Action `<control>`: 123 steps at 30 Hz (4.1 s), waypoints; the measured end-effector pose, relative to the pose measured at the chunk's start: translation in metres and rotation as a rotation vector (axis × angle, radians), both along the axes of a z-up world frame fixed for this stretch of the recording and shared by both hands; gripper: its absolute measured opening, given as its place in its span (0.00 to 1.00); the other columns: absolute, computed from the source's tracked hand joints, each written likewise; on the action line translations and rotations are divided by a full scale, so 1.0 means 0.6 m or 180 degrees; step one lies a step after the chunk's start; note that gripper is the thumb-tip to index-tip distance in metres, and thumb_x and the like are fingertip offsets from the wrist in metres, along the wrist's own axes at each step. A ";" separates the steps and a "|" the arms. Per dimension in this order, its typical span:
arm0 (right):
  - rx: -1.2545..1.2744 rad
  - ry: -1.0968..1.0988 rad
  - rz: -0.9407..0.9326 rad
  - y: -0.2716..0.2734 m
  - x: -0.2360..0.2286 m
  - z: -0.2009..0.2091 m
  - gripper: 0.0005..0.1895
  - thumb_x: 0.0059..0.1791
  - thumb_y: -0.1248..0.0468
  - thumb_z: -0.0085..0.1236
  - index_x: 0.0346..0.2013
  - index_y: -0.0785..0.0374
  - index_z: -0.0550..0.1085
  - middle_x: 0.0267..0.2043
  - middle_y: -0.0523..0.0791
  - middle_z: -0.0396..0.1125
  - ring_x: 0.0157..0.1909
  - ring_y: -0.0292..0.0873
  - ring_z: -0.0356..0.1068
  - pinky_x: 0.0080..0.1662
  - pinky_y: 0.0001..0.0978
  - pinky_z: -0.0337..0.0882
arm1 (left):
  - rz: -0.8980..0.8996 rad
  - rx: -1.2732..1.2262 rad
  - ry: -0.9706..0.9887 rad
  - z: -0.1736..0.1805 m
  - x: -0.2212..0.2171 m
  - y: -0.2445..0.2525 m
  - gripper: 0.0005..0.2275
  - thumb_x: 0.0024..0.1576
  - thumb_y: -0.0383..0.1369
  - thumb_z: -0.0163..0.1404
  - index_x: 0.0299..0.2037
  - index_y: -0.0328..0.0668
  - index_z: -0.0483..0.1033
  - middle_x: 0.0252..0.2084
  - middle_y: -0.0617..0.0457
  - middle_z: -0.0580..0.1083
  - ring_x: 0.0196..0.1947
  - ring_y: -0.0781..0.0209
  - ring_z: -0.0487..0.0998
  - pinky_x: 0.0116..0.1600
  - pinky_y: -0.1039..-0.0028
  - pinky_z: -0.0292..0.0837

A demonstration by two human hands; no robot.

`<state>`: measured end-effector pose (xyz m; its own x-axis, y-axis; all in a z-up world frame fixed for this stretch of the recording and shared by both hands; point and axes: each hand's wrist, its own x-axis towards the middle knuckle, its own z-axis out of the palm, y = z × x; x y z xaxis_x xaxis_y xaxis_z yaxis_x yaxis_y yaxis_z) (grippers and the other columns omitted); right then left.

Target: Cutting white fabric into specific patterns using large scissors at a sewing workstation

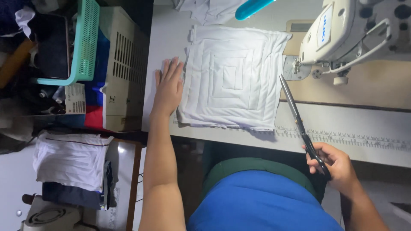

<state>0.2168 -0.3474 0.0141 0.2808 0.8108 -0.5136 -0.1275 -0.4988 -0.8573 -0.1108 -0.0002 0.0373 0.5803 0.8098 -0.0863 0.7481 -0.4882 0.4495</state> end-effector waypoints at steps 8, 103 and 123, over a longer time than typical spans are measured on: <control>0.0247 -0.0082 0.0242 -0.012 0.014 -0.018 0.23 0.37 0.66 0.60 0.46 0.71 0.75 0.23 0.48 0.65 0.20 0.40 0.64 0.30 0.26 0.67 | -0.0584 0.0500 -0.0351 -0.022 -0.004 -0.021 0.16 0.61 0.34 0.37 0.58 0.41 0.66 0.65 0.48 0.59 0.68 0.50 0.50 0.69 0.52 0.36; 0.1085 -0.0176 -0.0020 -0.027 -0.014 -0.043 0.29 0.38 0.56 0.62 0.46 0.75 0.70 0.23 0.46 0.63 0.21 0.36 0.63 0.28 0.23 0.64 | 0.0285 0.0329 -0.0215 0.037 0.014 0.036 0.13 0.53 0.22 0.44 0.46 0.37 0.77 0.44 0.43 0.75 0.43 0.47 0.73 0.47 0.60 0.66; 0.1093 -0.0548 -0.0053 -0.024 -0.028 -0.026 0.31 0.37 0.52 0.61 0.45 0.73 0.72 0.23 0.45 0.64 0.21 0.35 0.64 0.28 0.21 0.65 | 0.0719 0.1411 -0.1555 -0.043 0.178 0.176 0.03 0.48 0.28 0.44 0.23 0.45 0.69 0.23 0.52 0.72 0.26 0.50 0.71 0.33 0.61 0.62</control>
